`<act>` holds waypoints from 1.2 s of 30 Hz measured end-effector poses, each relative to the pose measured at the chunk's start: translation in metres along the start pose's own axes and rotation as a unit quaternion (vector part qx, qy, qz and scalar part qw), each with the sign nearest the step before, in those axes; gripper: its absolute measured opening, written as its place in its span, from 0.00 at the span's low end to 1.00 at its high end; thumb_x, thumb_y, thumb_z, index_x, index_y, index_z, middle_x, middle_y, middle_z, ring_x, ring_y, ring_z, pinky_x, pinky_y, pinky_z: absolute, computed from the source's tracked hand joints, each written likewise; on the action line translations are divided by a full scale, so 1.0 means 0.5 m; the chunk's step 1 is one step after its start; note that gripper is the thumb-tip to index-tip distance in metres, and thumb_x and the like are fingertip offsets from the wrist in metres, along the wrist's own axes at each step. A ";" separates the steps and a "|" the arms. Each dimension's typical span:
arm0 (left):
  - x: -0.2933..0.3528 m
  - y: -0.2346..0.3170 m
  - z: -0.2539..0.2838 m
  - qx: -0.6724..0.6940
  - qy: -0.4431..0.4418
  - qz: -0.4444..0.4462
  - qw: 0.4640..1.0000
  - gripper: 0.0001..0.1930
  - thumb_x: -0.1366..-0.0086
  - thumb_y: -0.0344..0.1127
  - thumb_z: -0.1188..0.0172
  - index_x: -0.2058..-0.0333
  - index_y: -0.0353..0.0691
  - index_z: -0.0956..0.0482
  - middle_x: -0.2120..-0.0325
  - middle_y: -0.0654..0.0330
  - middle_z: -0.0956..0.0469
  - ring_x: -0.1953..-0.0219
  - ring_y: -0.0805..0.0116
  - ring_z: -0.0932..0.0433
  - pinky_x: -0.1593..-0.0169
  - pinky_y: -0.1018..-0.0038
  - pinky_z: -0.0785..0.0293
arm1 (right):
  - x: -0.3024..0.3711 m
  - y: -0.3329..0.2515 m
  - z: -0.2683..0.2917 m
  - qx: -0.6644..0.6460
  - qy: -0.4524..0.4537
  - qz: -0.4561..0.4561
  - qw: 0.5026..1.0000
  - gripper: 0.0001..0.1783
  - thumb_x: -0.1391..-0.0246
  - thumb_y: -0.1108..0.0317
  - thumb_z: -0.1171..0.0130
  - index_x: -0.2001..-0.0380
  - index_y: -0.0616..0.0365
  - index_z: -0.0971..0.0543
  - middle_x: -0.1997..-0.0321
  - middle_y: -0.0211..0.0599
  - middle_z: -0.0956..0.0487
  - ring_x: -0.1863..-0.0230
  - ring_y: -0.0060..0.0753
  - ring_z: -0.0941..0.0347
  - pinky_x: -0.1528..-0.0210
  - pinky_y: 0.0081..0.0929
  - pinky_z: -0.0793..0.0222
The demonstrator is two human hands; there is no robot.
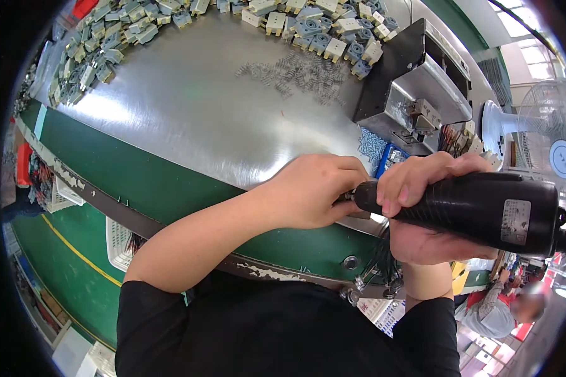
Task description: Assembling small electronic components and fastening them with an electric screwdriver.
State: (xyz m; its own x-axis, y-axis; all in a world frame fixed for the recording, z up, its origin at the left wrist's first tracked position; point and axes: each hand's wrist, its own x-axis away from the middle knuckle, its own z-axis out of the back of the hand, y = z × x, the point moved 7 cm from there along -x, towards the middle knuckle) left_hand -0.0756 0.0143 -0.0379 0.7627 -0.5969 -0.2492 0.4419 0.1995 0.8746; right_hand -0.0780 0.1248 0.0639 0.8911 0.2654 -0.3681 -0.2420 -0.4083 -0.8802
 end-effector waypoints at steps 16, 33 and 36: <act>-0.002 0.009 -0.005 0.010 0.037 -0.050 0.998 0.16 0.45 0.32 0.26 0.57 0.39 0.14 0.54 0.57 0.16 0.52 0.54 0.16 0.49 0.62 0.18 | -0.033 -0.095 0.031 0.037 -0.004 0.144 0.989 0.69 0.53 0.12 0.45 0.24 0.53 0.47 0.71 0.44 0.24 0.75 0.39 0.25 0.69 0.39 0.24; 0.030 0.048 -0.023 -0.053 0.113 -0.148 0.981 0.15 0.49 0.34 0.20 0.61 0.46 0.12 0.64 0.63 0.14 0.53 0.63 0.14 0.30 0.48 0.29 | 0.042 -0.087 0.100 0.596 -0.189 -0.186 0.758 0.24 0.45 0.64 0.32 0.48 0.67 0.18 0.51 0.54 0.17 0.49 0.52 0.19 0.44 0.41 0.24; 0.029 0.051 -0.025 -0.062 0.103 -0.154 0.981 0.15 0.49 0.35 0.20 0.62 0.47 0.12 0.65 0.64 0.14 0.52 0.64 0.14 0.28 0.48 0.32 | 0.082 -0.053 0.069 0.571 -0.259 -0.147 0.765 0.28 0.49 0.65 0.27 0.45 0.65 0.19 0.49 0.52 0.17 0.47 0.57 0.20 0.43 0.44 0.23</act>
State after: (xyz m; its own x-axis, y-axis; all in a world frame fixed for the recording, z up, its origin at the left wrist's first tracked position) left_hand -0.0475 0.0205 -0.0243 0.6582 -0.4763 -0.5830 0.7101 0.1353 0.6910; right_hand -0.0485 0.1765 0.0619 0.7710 0.6310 0.0865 -0.5018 0.6855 -0.5276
